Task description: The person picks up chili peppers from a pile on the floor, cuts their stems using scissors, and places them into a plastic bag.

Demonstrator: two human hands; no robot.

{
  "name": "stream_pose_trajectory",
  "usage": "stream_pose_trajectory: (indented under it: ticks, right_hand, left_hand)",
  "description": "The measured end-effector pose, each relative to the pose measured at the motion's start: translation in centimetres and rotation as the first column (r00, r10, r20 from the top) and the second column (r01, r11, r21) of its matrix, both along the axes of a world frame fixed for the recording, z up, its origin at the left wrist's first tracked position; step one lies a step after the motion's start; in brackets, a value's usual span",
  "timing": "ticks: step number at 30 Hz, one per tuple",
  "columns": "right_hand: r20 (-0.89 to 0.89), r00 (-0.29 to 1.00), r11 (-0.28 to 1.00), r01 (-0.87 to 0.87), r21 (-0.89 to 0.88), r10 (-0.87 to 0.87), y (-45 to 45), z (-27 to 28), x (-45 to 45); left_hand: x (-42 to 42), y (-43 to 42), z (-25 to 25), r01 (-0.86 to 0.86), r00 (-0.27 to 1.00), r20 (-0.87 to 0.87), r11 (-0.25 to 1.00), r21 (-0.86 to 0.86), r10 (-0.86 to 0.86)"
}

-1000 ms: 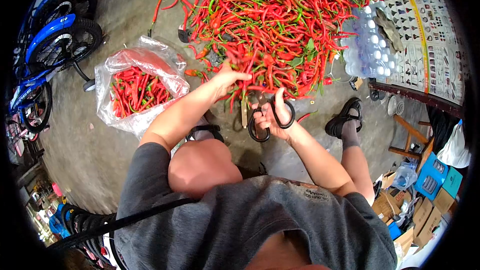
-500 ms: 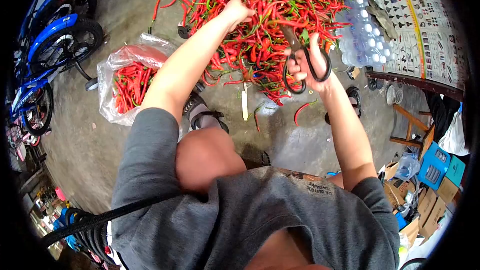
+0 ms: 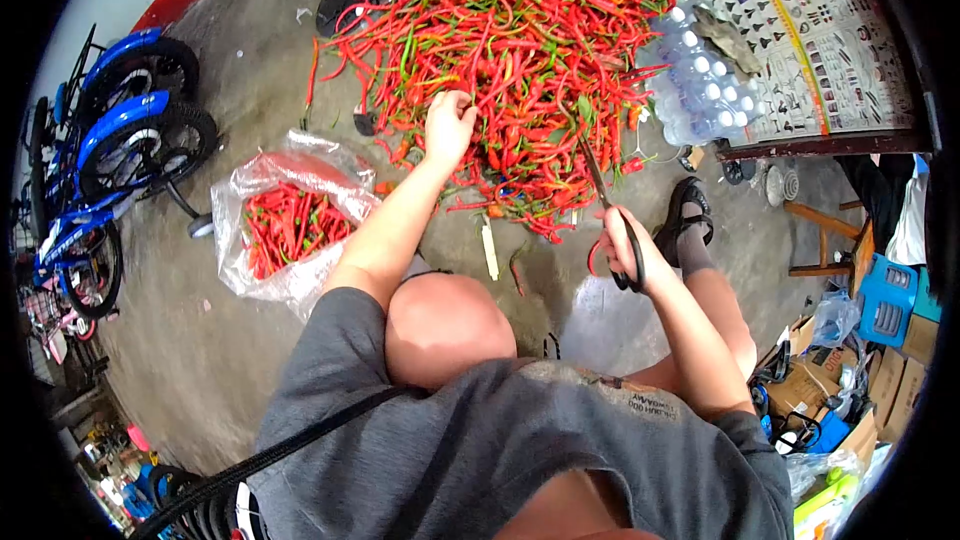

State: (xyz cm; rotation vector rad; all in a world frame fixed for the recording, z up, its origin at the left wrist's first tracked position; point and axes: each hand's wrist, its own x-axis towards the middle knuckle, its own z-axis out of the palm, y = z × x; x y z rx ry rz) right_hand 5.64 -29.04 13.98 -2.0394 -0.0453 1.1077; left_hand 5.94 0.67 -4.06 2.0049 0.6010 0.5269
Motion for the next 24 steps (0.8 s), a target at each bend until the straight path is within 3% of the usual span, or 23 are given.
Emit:
stream_pose_trajectory:
  ticks: [1, 2, 4, 6, 9, 12, 14, 16, 18, 20, 21, 22, 24]
  right_hand:
    - [0.020, 1.000, 1.000, -0.009, 0.009, 0.009, -0.8, 0.2, 0.4]
    - [0.041, 0.999, 1.000, -0.018, 0.018, 0.017, -1.6, 0.4, 0.7]
    - [-0.089, 0.990, 0.984, 0.117, 0.133, -0.106, -2.4, 2.2, 0.8]
    - [-0.050, 0.996, 0.984, 0.086, 0.156, -0.079, -2.8, 2.6, 0.8]
    - [-0.108, 0.989, 0.947, 0.127, 0.294, -0.098, -1.4, 3.3, 0.4]
    - [-0.129, 0.987, 0.895, 0.139, 0.423, -0.093, 0.1, 3.3, 0.1]
    - [-0.187, 0.975, 0.863, 0.199, 0.464, -0.124, 0.1, 3.4, 0.0]
    - [-0.144, 0.978, 0.872, 0.202, 0.446, -0.153, -0.4, 3.4, 0.2]
    - [-0.069, 0.991, 0.893, 0.133, 0.429, -0.115, -1.1, 3.8, 0.5]
    - [0.042, 0.995, 0.927, 0.064, 0.369, -0.086, -1.0, 4.3, 1.2]
    - [0.014, 0.994, 0.905, 0.095, 0.415, -0.110, -0.9, 4.7, 1.4]
    - [-0.011, 0.991, 0.877, 0.122, 0.465, -0.132, -0.5, 5.0, 1.7]
    - [-0.005, 0.988, 0.865, 0.136, 0.483, -0.152, 0.0, 5.0, 2.3]
  left_hand:
    - [0.8, -0.4, 1.1, 0.008, 0.998, -0.057, 0.994, 0.109, -0.002]
    - [1.7, -0.9, 1.3, 0.014, 0.990, -0.142, 1.000, 0.021, -0.011]
    - [3.6, -2.4, 2.5, -0.035, 0.934, -0.353, 0.997, 0.075, 0.059]
    - [5.4, -2.7, 4.5, -0.014, 0.847, -0.531, 1.000, -0.006, 0.009]
    - [7.2, -2.5, 4.9, -0.147, 0.770, -0.633, 0.988, -0.048, 0.084]
    - [7.5, -2.0, 4.4, -0.084, 0.761, -0.639, 0.994, 0.070, 0.110]
    - [7.5, -1.2, 3.0, -0.061, 0.744, -0.663, 0.997, 0.058, 0.084]
    - [6.9, -0.5, 3.8, -0.073, 0.769, -0.639, 0.997, -0.038, 0.032]
    - [5.9, -0.4, 4.1, -0.156, 0.881, -0.471, 0.971, -0.182, 0.053]
    - [5.2, -0.7, 7.3, -0.171, 0.974, -0.221, 0.794, -0.584, 0.047]
    - [5.7, 0.8, 5.4, -0.133, 0.980, -0.197, 0.705, -0.697, -0.010]
    - [4.1, 0.9, 10.6, 0.165, 0.958, 0.035, 0.445, -0.880, -0.285]
    - [3.0, 0.2, 14.0, 0.275, 0.958, 0.222, 0.362, -0.891, -0.182]
